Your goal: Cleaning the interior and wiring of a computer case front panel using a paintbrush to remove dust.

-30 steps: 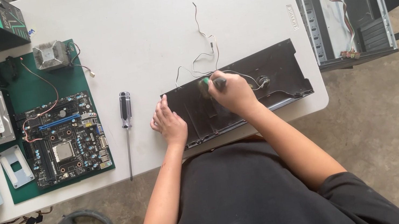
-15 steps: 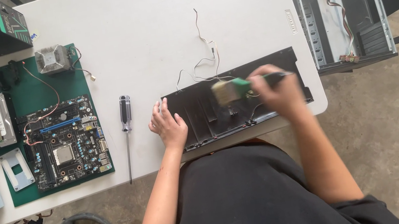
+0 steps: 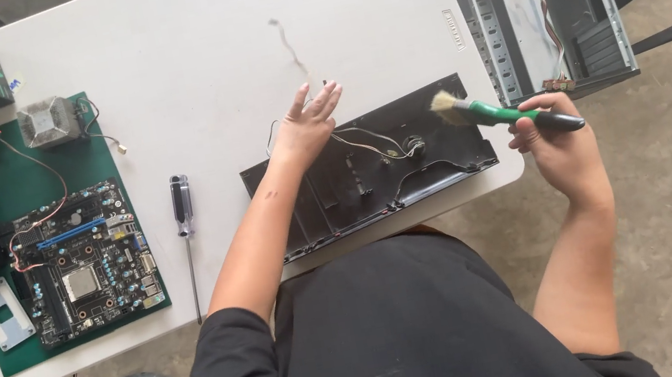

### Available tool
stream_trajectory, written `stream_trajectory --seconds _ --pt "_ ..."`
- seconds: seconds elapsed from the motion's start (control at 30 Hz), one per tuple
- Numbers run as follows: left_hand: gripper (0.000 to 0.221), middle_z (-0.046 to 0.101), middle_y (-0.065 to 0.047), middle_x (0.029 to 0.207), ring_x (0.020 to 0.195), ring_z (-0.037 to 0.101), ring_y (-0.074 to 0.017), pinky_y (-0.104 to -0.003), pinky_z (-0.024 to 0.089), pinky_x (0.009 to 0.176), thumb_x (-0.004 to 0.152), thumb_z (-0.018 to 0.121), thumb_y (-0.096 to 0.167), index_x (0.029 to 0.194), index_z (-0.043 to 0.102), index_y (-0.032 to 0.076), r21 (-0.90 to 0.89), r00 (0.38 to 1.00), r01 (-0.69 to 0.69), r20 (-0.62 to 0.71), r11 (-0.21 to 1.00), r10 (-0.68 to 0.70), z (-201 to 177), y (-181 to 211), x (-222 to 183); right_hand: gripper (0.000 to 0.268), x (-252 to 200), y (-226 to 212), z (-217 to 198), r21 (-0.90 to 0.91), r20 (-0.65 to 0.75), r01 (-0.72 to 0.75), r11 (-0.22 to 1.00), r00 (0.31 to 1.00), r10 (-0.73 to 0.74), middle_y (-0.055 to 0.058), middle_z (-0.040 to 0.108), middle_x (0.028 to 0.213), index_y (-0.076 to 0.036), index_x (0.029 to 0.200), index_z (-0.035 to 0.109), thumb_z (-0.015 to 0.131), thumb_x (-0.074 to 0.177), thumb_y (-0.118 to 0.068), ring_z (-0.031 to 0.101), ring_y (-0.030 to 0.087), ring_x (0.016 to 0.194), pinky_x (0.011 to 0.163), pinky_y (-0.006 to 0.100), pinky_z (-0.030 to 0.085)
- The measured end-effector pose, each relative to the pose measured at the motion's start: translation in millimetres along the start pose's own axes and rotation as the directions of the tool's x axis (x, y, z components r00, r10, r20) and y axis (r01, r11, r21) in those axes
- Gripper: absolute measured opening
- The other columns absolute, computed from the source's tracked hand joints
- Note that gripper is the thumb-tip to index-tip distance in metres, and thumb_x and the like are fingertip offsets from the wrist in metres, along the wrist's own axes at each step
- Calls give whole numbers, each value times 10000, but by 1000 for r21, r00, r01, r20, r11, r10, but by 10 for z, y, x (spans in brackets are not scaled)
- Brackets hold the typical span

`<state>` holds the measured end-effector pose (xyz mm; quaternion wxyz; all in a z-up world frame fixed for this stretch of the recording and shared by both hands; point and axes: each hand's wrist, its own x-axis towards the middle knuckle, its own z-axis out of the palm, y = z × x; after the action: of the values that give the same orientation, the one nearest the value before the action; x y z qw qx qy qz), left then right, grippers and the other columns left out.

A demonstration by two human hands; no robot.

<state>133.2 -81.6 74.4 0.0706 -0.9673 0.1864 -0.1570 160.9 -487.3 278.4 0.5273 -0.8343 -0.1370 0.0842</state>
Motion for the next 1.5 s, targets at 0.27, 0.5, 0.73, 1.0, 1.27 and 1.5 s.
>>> stream_trajectory --seconds 0.27,0.5,0.73,1.0,1.27,1.5 --pt "233 698 -13 872 899 699 -213 -546 374 1137 855 798 320 1022 694 197 -172 1000 -23 -3 985 23 -598 841 -1027 315 0 -15 326 -137 -158 120 983 977 -141 162 704 749 -14 1187 692 692 1146 -326 730 260 686 687 383 603" --pt "675 557 27 938 790 614 -199 -365 509 726 780 812 566 1350 614 264 -278 978 181 152 943 -143 -391 1397 -1727 210 223 -464 1453 -75 525 318 945 819 -233 151 815 981 -129 1136 775 801 928 -143 773 410 960 898 519 620" --pt "477 519 37 894 751 555 -188 -329 498 635 898 687 558 1323 629 349 -261 977 209 17 942 -212 -28 1523 -1901 204 524 -513 1476 -509 592 415 754 805 -44 96 795 960 -166 1153 729 775 954 -163 786 355 897 836 491 652" --pt "283 528 29 880 742 562 -183 -315 504 634 1009 608 298 1278 651 375 -273 968 243 15 931 -249 -264 1452 -1767 233 677 -149 1350 -580 518 402 709 853 -60 39 784 1030 -245 1184 738 771 955 -267 777 335 948 829 482 644" --pt "390 525 41 896 765 576 -171 -311 513 654 956 637 309 1339 628 381 -290 975 223 70 931 -212 -340 1422 -1745 289 306 -432 1710 -336 592 347 876 801 -91 108 781 1102 -203 1169 743 787 886 -165 758 431 1020 883 548 621" --pt "328 557 39 896 766 585 -178 -309 523 646 944 668 301 1265 663 370 -296 977 212 31 931 -212 -350 1384 -1693 207 692 506 711 -762 191 195 618 979 -74 -43 718 991 -369 1222 718 745 1017 -359 772 275 917 855 459 636"
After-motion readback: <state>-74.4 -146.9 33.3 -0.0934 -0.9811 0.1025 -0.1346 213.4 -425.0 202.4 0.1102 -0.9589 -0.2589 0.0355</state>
